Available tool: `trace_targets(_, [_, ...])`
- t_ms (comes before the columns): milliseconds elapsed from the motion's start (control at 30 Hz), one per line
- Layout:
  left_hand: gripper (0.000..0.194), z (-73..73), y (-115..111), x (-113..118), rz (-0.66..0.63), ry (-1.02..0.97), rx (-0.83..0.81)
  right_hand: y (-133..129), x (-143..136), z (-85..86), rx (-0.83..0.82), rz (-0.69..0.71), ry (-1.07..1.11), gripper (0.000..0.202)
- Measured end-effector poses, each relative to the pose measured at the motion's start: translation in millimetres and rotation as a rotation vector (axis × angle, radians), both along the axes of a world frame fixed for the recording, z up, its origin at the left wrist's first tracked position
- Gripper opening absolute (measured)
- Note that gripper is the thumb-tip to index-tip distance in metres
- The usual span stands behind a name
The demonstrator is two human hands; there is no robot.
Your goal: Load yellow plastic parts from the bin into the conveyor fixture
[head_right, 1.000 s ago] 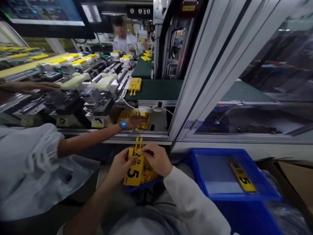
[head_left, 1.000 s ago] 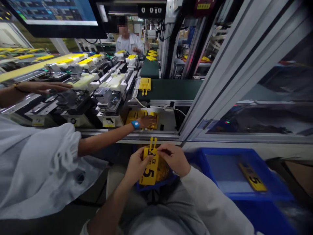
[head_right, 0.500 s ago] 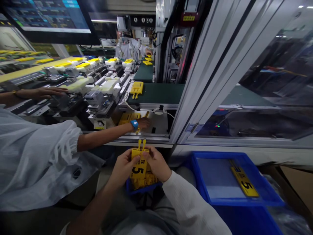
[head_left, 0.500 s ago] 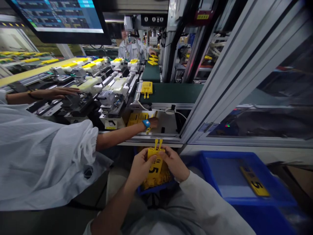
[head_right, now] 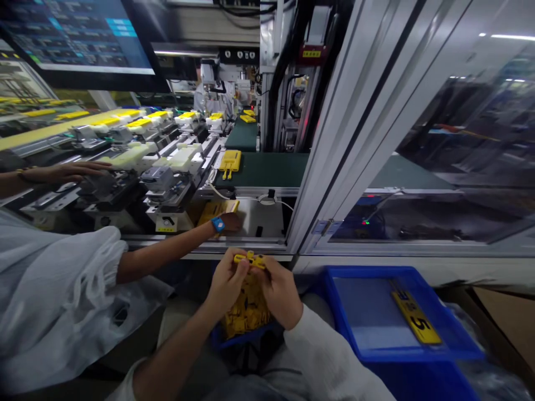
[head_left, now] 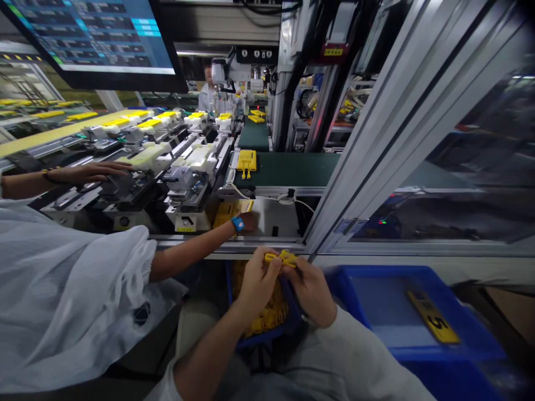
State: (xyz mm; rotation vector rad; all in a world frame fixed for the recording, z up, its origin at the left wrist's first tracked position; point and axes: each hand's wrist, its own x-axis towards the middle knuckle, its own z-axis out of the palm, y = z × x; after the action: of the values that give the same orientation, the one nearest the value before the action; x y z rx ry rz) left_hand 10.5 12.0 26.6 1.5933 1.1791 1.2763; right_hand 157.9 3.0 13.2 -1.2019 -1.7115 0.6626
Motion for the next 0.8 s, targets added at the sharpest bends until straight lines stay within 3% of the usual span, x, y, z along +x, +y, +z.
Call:
trace_targets(100, [0.032, 47.6, 39, 2, -0.114, 0.295, 0.32, 17, 12, 2.9, 0.123, -0.106, 0.01, 0.022])
trace_targets(167, [0.036, 81.5, 80, 8, 0.027, 0.453, 0.431, 32, 16, -2.7, 0.237, -0.125, 0.008, 0.025])
trace_targets(233, [0.042, 107.9, 129, 11, 0.184, 0.636, 0.377, 48, 18, -14.2, 0.329, -0.097, -0.016, 0.028])
trace_targets(300, [0.049, 122.6, 178, 7, 0.277, 0.85, 0.225, 62, 19, -29.7, 0.361, -0.058, -0.056, 0.028])
trace_targets(400, [0.071, 125.2, 235, -11, 0.271, 1.1, -0.063, 73, 25, -53.5, 0.305, -0.009, -0.103, 0.028])
trace_targets(500, [0.078, 116.7, 261, -27, 0.139, 1.239, -0.095, 73, 32, -71.0, 0.225, 0.004, -0.134, 0.027])
trace_targets(667, [0.092, 107.1, 248, -22, -0.004, 1.329, 0.112, 86, 29, -81.1, 0.186, -0.005, -0.128, 0.028])
trace_targets(733, [0.085, 104.0, 234, -15, -0.079, 1.35, 0.234, 103, 17, -78.1, 0.175, 0.004, -0.148, 0.028])
trace_targets(800, [0.064, 99.0, 220, -10, -0.134, 1.337, 0.381, 125, 3, -71.1, 0.144, 0.028, -0.177, 0.028])
